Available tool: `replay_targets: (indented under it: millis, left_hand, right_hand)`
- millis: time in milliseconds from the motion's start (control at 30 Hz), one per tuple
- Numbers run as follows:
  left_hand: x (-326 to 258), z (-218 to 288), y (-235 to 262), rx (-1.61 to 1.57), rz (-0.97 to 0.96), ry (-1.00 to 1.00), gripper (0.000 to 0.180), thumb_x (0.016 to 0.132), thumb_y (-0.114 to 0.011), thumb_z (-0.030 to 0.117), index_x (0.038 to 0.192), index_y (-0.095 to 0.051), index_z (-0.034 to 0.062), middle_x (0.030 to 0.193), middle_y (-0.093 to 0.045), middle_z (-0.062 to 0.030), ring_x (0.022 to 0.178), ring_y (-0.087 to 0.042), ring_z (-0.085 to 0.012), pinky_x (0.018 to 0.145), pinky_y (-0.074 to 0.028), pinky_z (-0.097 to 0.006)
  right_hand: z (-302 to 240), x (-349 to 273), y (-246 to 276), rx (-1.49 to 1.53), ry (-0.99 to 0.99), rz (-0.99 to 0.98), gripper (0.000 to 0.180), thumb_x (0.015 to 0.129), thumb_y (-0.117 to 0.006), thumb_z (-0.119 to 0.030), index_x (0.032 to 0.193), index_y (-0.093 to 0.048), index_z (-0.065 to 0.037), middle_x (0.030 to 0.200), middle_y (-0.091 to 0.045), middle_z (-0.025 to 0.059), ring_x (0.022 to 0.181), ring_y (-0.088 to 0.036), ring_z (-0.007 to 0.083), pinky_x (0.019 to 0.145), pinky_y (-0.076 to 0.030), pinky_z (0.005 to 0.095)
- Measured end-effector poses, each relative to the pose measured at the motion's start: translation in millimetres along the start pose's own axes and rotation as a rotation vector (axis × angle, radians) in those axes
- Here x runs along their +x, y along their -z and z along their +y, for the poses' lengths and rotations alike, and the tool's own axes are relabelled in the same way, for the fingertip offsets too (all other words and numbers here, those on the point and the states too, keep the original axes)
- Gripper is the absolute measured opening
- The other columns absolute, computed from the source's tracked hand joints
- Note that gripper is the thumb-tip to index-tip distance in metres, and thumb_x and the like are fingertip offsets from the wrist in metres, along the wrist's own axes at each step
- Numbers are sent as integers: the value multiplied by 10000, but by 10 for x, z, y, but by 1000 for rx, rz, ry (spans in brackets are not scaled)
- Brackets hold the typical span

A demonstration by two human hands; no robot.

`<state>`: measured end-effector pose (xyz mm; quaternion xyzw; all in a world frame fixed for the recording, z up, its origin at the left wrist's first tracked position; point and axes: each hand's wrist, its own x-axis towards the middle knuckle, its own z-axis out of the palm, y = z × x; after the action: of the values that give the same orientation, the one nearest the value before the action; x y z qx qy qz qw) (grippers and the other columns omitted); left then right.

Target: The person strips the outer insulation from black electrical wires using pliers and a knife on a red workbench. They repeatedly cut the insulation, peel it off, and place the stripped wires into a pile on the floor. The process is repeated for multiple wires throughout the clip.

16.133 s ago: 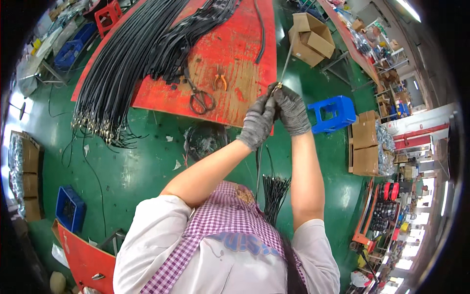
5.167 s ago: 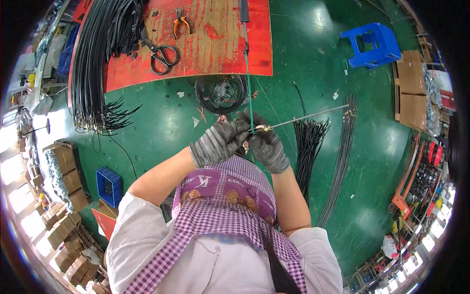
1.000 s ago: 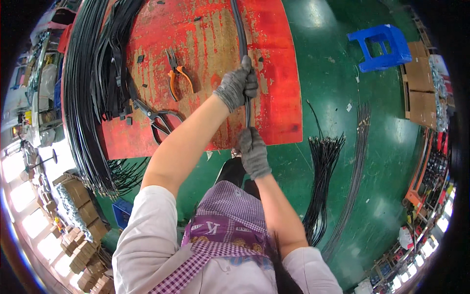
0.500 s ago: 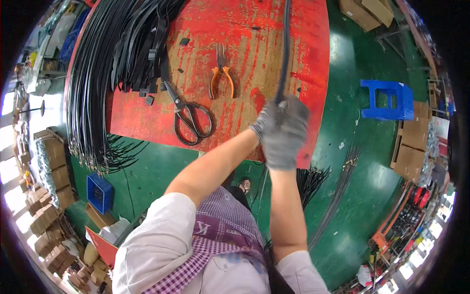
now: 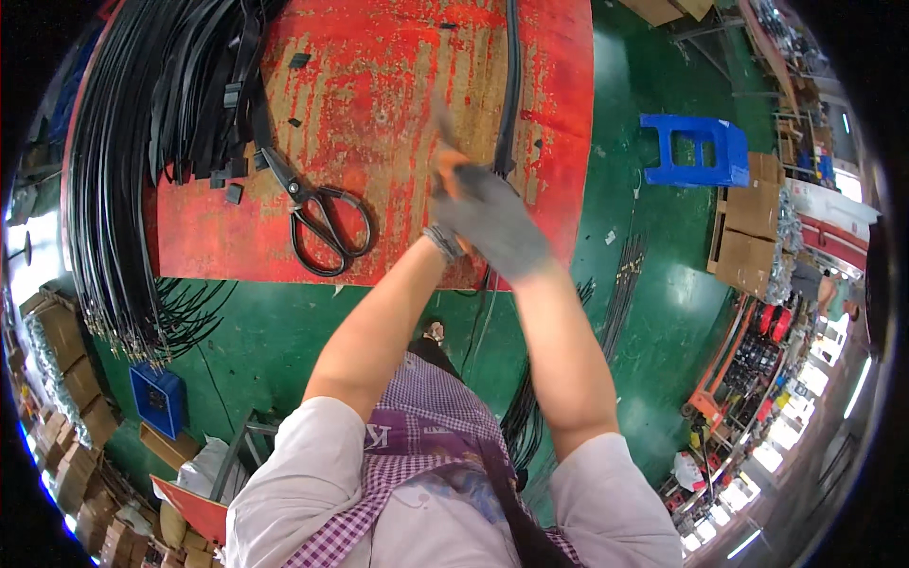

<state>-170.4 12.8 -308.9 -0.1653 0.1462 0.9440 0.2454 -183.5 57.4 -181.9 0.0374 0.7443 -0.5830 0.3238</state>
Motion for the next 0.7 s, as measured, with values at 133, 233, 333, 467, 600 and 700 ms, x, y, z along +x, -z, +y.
replay_targets:
  millis: [133, 233, 333, 467, 600, 700]
  left_hand:
    - [-60, 194, -234, 629, -211, 101, 458, 758, -533, 71, 1179, -351, 73, 842, -501, -25, 839, -513, -153, 742, -447, -327]
    - [-118, 264, -284, 627, -239, 127, 485, 763, -516, 51, 1206, -326, 99, 839, -509, -19, 799, -515, -134, 714, -452, -293]
    - [-146, 274, -340, 764, -245, 101, 516, 753, -530, 58, 1216, -304, 94, 856, -526, -37, 779, -533, -150, 701, -460, -303]
    - [-125, 257, -262, 702, -300, 95, 539, 738, -553, 73, 1215, -302, 93, 885, -538, -43, 784, -540, -149, 693, -468, -306]
    - [-154, 242, -221, 701, -286, 50, 525, 739, -551, 63, 1207, -314, 92, 885, -538, -43, 799, -537, -149, 703, -471, -313]
    - [-178, 234, -233, 682, -271, 25, 509, 742, -545, 56, 1199, -325, 92, 884, -537, -44, 805, -535, -146, 713, -471, -317]
  right_hand:
    - [860, -883, 404, 824, -111, -187, 455, 656, -600, -127, 1067, -412, -77, 906, -518, 88, 812, -538, 204, 724, -458, 349]
    - [754, -1061, 425, 926, -280, -224, 391, 692, -588, -139, 1032, -416, -52, 865, -531, 71, 753, -545, 175, 691, -454, 283]
    - [1324, -938, 494, 918, -393, -259, 519, 660, -593, -114, 1127, -369, -80, 984, -515, 110, 855, -536, 235, 745, -427, 446]
    - [1440, -725, 464, 864, -390, -270, 465, 668, -576, -139, 1083, -381, -65, 907, -511, 89, 801, -527, 210, 702, -417, 423]
    - [1109, -685, 346, 826, -361, -160, 284, 715, -551, -241, 903, -477, -40, 671, -517, 31, 611, -522, 133, 561, -440, 248]
    - [1333, -710, 318, 882, -355, -109, 300, 712, -570, -265, 892, -477, -44, 662, -510, 26, 597, -514, 131, 548, -439, 253]
